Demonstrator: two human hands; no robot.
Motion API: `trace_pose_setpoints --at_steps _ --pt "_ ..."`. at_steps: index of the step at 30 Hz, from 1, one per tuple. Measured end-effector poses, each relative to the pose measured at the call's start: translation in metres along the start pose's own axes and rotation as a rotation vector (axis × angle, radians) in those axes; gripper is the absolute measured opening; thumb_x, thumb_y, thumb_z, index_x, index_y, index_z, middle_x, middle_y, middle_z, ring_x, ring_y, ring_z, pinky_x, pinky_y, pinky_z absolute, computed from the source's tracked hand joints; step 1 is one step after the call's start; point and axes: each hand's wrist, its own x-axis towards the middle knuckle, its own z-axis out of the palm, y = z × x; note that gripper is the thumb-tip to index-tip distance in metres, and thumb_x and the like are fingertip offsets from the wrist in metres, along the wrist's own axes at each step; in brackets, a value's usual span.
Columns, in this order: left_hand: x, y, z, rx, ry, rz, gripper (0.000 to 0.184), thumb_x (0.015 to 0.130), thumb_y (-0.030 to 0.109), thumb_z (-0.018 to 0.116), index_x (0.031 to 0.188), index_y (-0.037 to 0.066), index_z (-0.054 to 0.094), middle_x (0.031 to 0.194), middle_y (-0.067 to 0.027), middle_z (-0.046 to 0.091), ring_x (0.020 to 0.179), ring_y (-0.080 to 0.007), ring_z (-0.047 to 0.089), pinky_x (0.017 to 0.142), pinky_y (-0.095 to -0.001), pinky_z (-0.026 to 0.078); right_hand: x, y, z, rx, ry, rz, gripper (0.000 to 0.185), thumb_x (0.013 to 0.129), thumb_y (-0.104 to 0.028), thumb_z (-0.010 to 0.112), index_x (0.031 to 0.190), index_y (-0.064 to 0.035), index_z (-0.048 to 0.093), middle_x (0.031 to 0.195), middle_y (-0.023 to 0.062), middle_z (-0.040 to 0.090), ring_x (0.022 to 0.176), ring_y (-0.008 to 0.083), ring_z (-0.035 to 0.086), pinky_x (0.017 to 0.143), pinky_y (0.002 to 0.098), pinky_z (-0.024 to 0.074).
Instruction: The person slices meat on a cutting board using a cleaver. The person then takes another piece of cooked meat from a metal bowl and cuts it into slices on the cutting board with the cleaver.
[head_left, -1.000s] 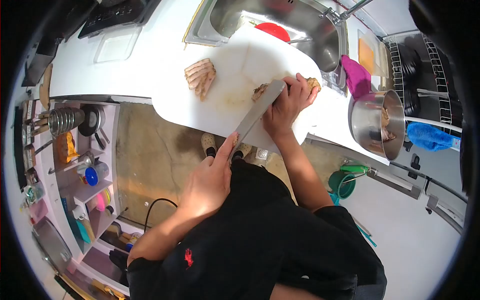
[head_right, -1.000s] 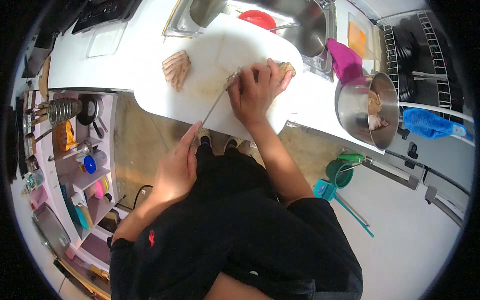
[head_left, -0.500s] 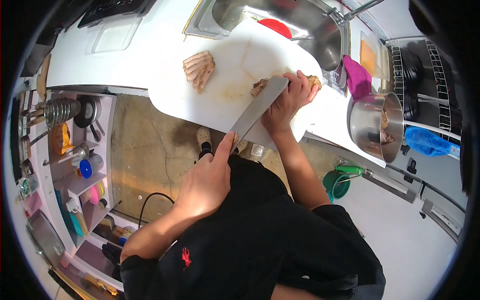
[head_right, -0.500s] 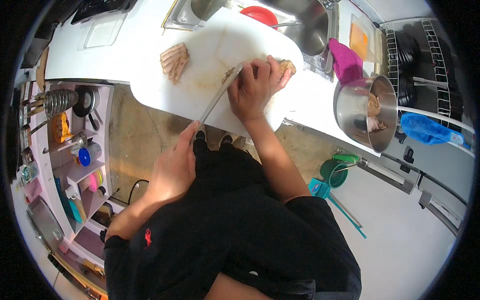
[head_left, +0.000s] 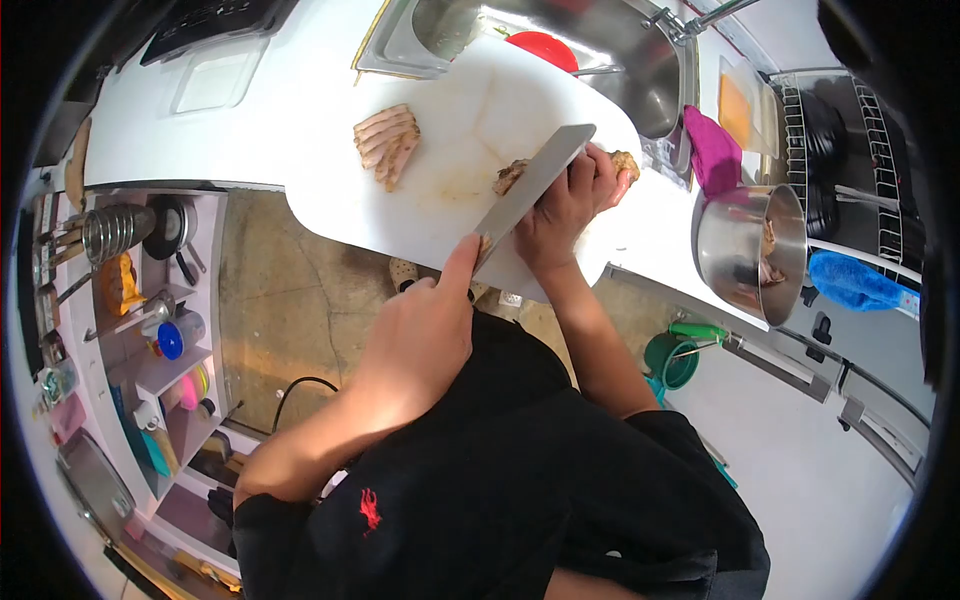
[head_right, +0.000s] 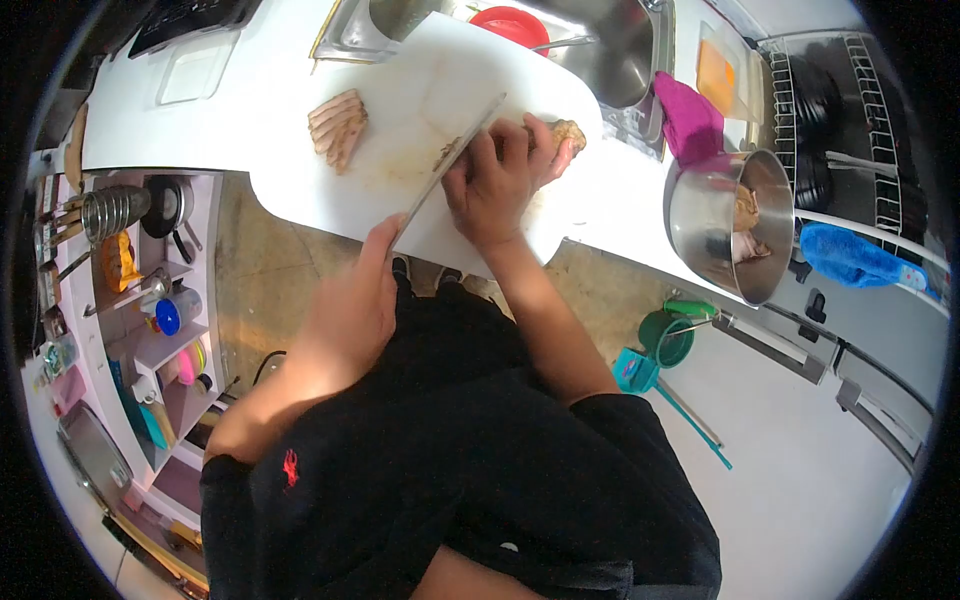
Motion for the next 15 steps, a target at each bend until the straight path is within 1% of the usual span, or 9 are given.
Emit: trace_pose_setpoints --at_steps 2,5,8,11,14,15 --pt "0.010 0.000 0.002 -0.017 0.041 0.064 0.049 0.090 0.007 0.050 0.138 0.006 0.038 0.074 -0.0242 0.061 0.069 -0.0442 0.061 0.064 -0.0536 0.049 0.000 0.001 0.001 -0.004 -0.003 0.004 0.028 0.073 -0.025 0.063 0.098 -0.0140 0.065 0.105 0.0061 0.051 0.121 0.0359 0.037 0.100 0.0686 0.0132" --pt "0.015 0.003 0.002 -0.014 0.032 0.060 0.049 0.089 0.006 0.050 0.137 0.003 0.039 0.074 -0.0242 0.061 0.070 -0.0436 0.061 0.064 -0.0531 0.049 -0.001 0.002 0.001 -0.013 -0.002 -0.002 0.030 0.072 -0.026 0.064 0.099 -0.0138 0.065 0.104 0.0063 0.052 0.121 0.0357 0.037 0.100 0.0683 0.0132" --pt "0.003 -0.006 0.005 -0.022 0.001 0.000 0.051 0.089 0.005 0.050 0.138 0.006 0.039 0.075 -0.0246 0.060 0.069 -0.0443 0.061 0.065 -0.0542 0.048 -0.001 0.001 0.001 -0.012 0.002 -0.005 0.031 0.072 -0.026 0.064 0.101 -0.0137 0.066 0.104 0.0064 0.051 0.121 0.0358 0.037 0.100 0.0680 0.0131" --pt "-0.015 -0.021 0.005 0.009 0.018 0.017 0.052 0.089 0.005 0.050 0.140 0.009 0.038 0.076 -0.0253 0.059 0.069 -0.0458 0.060 0.065 -0.0557 0.047 -0.002 0.001 0.000 -0.032 -0.004 -0.020 0.032 0.073 -0.027 0.064 0.101 -0.0134 0.066 0.105 0.0065 0.051 0.120 0.0361 0.037 0.101 0.0677 0.0125" --pt "-0.017 -0.020 0.000 -0.003 -0.030 -0.022 0.054 0.089 0.006 0.050 0.141 0.011 0.038 0.077 -0.0257 0.059 0.069 -0.0474 0.059 0.066 -0.0565 0.046 -0.002 0.002 -0.001 -0.045 -0.010 -0.031 0.032 0.073 -0.028 0.064 0.101 -0.0129 0.066 0.106 0.0070 0.050 0.120 0.0365 0.037 0.101 0.0676 0.0122" --pt "-0.015 -0.017 -0.003 -0.004 -0.042 -0.036 0.053 0.089 0.005 0.050 0.140 0.010 0.038 0.077 -0.0255 0.059 0.069 -0.0474 0.059 0.066 -0.0562 0.046 -0.002 0.002 0.000 -0.045 -0.011 -0.033 0.033 0.073 -0.029 0.064 0.101 -0.0127 0.066 0.107 0.0071 0.050 0.120 0.0366 0.036 0.101 0.0676 0.0122"
